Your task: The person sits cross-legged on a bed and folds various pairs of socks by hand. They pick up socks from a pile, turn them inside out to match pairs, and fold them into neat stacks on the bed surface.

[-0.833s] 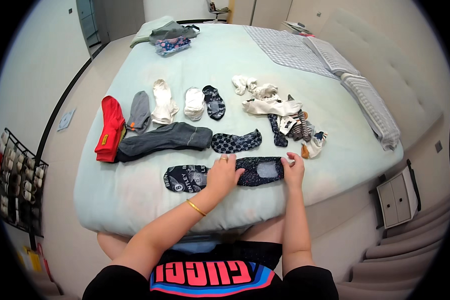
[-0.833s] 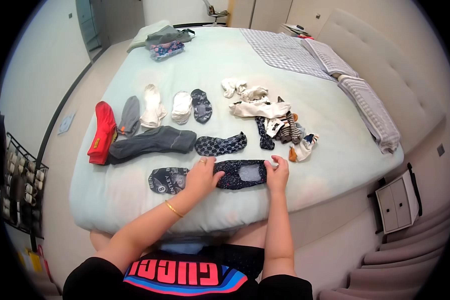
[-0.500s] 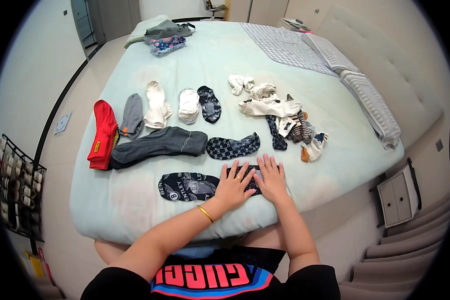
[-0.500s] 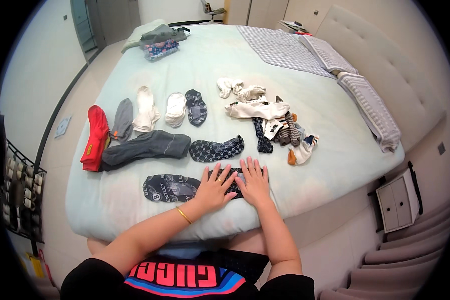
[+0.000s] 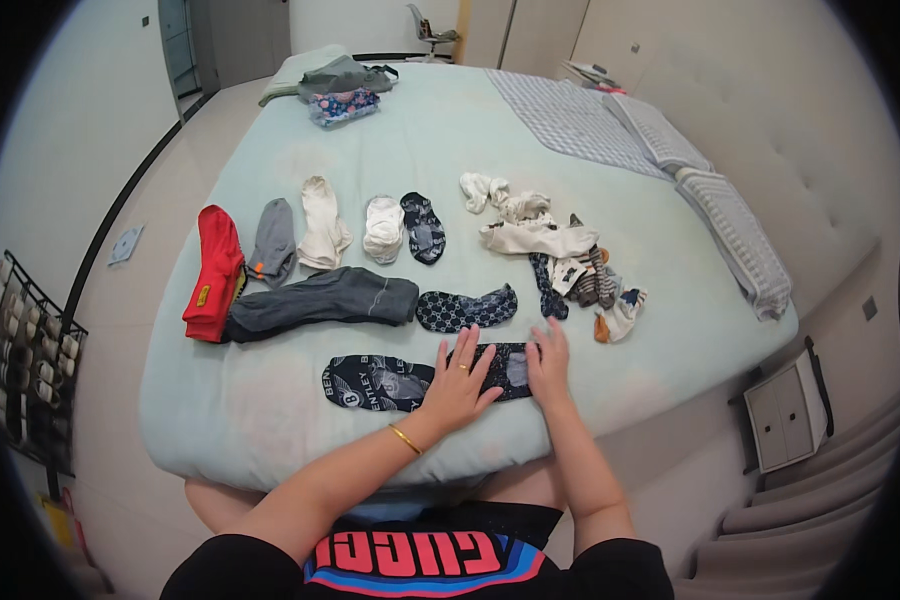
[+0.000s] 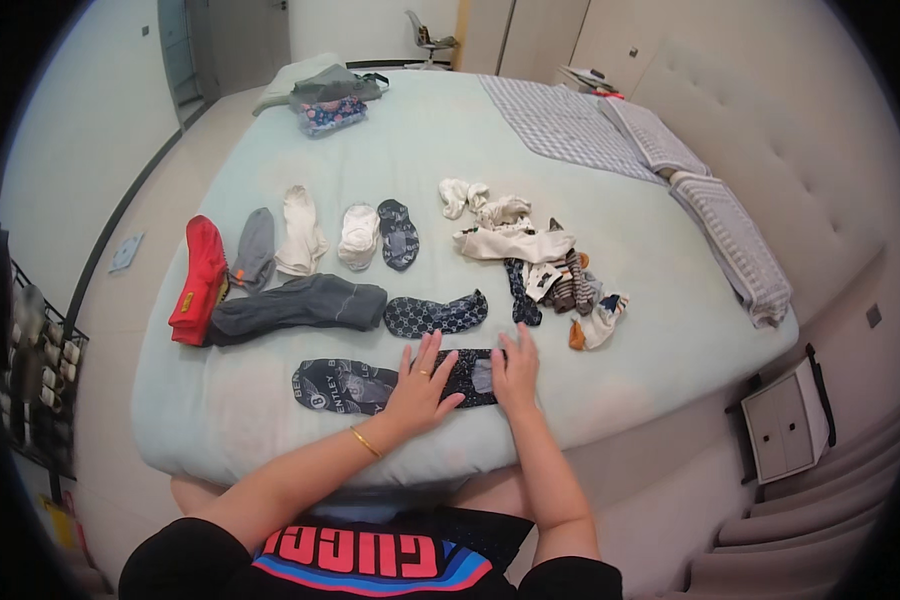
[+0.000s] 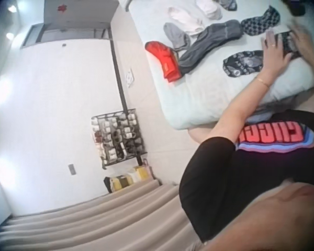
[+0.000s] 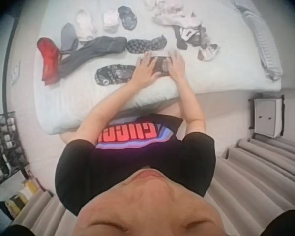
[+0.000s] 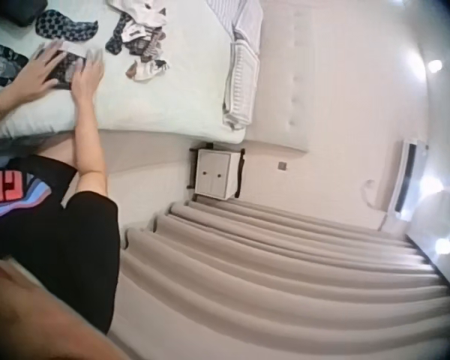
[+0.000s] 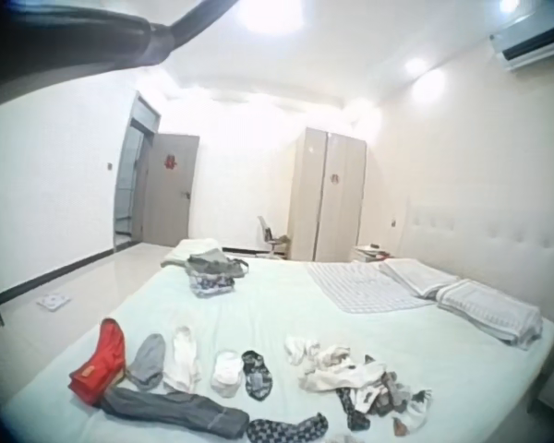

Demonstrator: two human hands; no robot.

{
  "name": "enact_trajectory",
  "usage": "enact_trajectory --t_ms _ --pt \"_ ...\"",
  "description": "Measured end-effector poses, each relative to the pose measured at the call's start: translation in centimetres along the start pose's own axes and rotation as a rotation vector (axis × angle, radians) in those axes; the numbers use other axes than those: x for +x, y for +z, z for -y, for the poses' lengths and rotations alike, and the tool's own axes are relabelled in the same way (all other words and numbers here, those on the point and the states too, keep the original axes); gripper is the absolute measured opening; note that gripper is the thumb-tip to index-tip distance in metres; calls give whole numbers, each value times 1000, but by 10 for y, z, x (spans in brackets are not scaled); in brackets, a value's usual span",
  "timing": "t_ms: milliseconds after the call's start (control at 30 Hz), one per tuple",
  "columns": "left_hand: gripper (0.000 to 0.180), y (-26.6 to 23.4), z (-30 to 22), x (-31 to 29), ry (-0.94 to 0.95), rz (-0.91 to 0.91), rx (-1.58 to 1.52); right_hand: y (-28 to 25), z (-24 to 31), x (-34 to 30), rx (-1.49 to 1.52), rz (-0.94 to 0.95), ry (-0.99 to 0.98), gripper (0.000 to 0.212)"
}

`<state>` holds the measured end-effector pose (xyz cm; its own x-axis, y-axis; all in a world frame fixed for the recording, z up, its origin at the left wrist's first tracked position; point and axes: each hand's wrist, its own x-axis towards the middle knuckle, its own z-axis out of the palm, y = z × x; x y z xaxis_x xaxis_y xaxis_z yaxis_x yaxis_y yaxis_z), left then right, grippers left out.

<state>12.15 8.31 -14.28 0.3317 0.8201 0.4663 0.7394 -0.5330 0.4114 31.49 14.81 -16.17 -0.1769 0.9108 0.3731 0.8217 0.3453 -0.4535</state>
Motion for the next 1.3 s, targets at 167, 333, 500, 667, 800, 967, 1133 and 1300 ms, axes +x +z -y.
enact_trajectory --t_ms 167,333,500,667,800,967,1133,1300 --pt "62 -19 -13 -15 52 -92 -86 -7 -28 38 -253 97 200 35" --pt "57 -41 -12 -38 0 -189 -249 -40 -23 49 388 -162 240 29" --pt "51 -67 -6 -34 -175 -299 -544 -90 67 34 1001 -277 116 16" --pt "54 -96 -18 -22 -265 -153 -1055 -108 139 12 1457 33 93 26" --pt "37 -116 -12 -32 -331 91 -1198 -98 169 4 1636 113 94 30" --pt "16 -150 -1 -51 -475 -56 -1495 -82 181 2 1711 31 147 31" --pt "21 -143 26 -66 -578 -169 -1560 -67 187 -3 1741 8 197 33" --pt "21 -148 37 -69 -526 -451 -1764 -52 179 -7 1784 24 317 27"
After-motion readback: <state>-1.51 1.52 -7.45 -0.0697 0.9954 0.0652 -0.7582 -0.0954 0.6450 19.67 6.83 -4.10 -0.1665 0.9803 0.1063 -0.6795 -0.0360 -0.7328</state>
